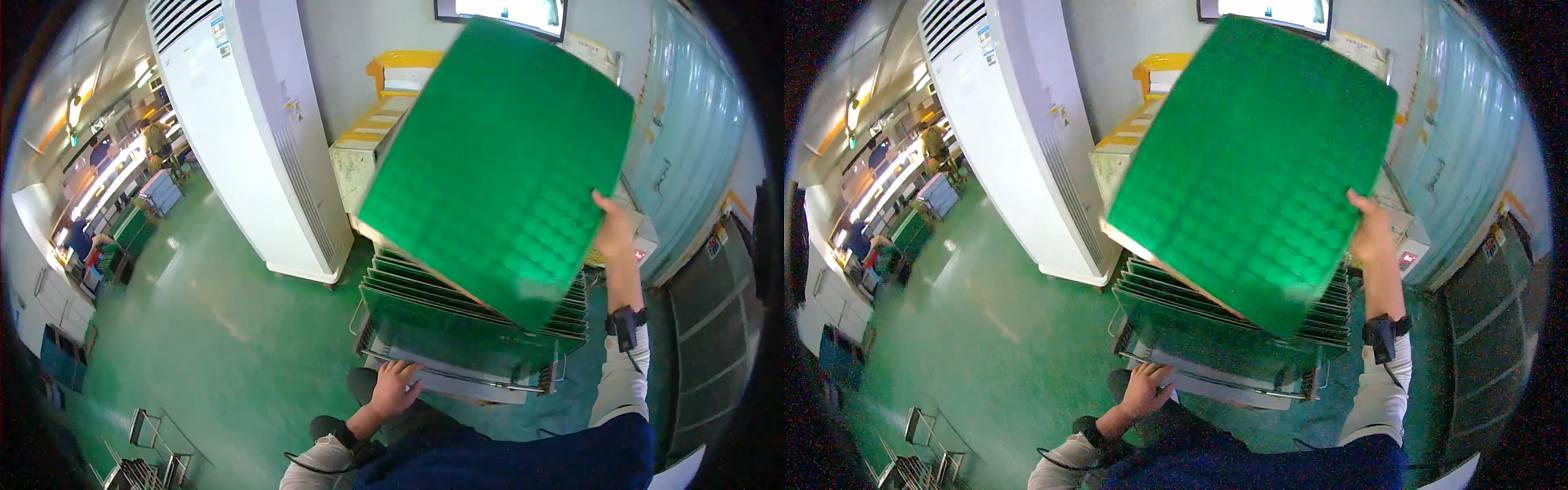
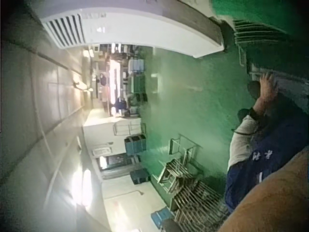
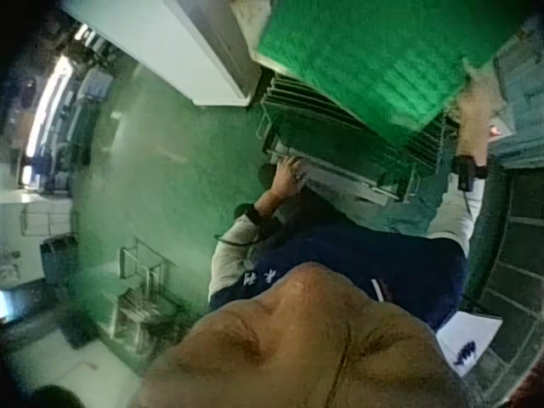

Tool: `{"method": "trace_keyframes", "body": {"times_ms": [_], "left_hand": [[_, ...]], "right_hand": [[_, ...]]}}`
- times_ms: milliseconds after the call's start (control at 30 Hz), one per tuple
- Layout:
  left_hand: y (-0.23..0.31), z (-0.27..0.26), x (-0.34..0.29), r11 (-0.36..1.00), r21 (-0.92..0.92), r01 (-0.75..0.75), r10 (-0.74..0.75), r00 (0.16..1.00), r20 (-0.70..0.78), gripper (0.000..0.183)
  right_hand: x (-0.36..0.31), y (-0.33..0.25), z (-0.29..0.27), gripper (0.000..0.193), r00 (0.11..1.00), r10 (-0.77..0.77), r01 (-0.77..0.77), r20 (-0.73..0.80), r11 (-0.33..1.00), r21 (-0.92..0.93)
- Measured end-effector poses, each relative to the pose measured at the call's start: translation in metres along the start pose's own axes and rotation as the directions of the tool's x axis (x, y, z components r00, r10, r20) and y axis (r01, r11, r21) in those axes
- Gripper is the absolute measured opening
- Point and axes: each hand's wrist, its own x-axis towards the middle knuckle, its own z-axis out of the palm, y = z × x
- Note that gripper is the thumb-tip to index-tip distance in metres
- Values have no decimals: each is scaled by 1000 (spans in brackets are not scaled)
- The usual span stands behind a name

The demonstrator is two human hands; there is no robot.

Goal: Transferring and organizing large green and blue panels on a rack and operating a processing machine.

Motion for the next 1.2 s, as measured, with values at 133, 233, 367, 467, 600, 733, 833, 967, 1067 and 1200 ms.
{"method": "trace_keyframes", "body": {"times_ms": [133,233,367,467,600,733,833,967,1067,1200], "left_hand": [[6,-14,10,999,-35,23,-22,999,24,37],[9,-12,19,996,-81,-42,41,999,-9,34],[25,-20,39,984,-152,-95,93,995,-20,32],[35,-34,56,981,-171,-92,92,996,-7,32],[42,-48,85,977,-149,-151,140,987,-83,32],[54,-59,128,963,-89,-253,229,949,-215,30],[60,-61,155,957,-30,-290,273,928,-254,27],[63,-42,188,947,-15,-320,310,926,-215,27],[66,-21,213,937,-12,-348,343,929,-136,26],[78,-3,242,930,-30,-368,365,928,-76,30]], "right_hand": [[9,48,-23,34,956,139,-125,257,989,-73],[30,95,-30,17,964,242,-251,113,965,76],[61,142,-42,13,962,272,-270,8,948,169],[75,163,-41,20,956,291,-277,-29,936,219],[84,166,-31,22,944,329,-325,9,930,173],[94,171,-35,23,947,319,-319,25,932,172],[94,168,-24,24,944,329,-324,-13,935,143],[98,169,-26,22,939,342,-333,-35,930,157],[105,172,-32,20,937,348,-338,-37,928,158],[107,172,-27,18,938,344,-330,-51,928,175]]}}
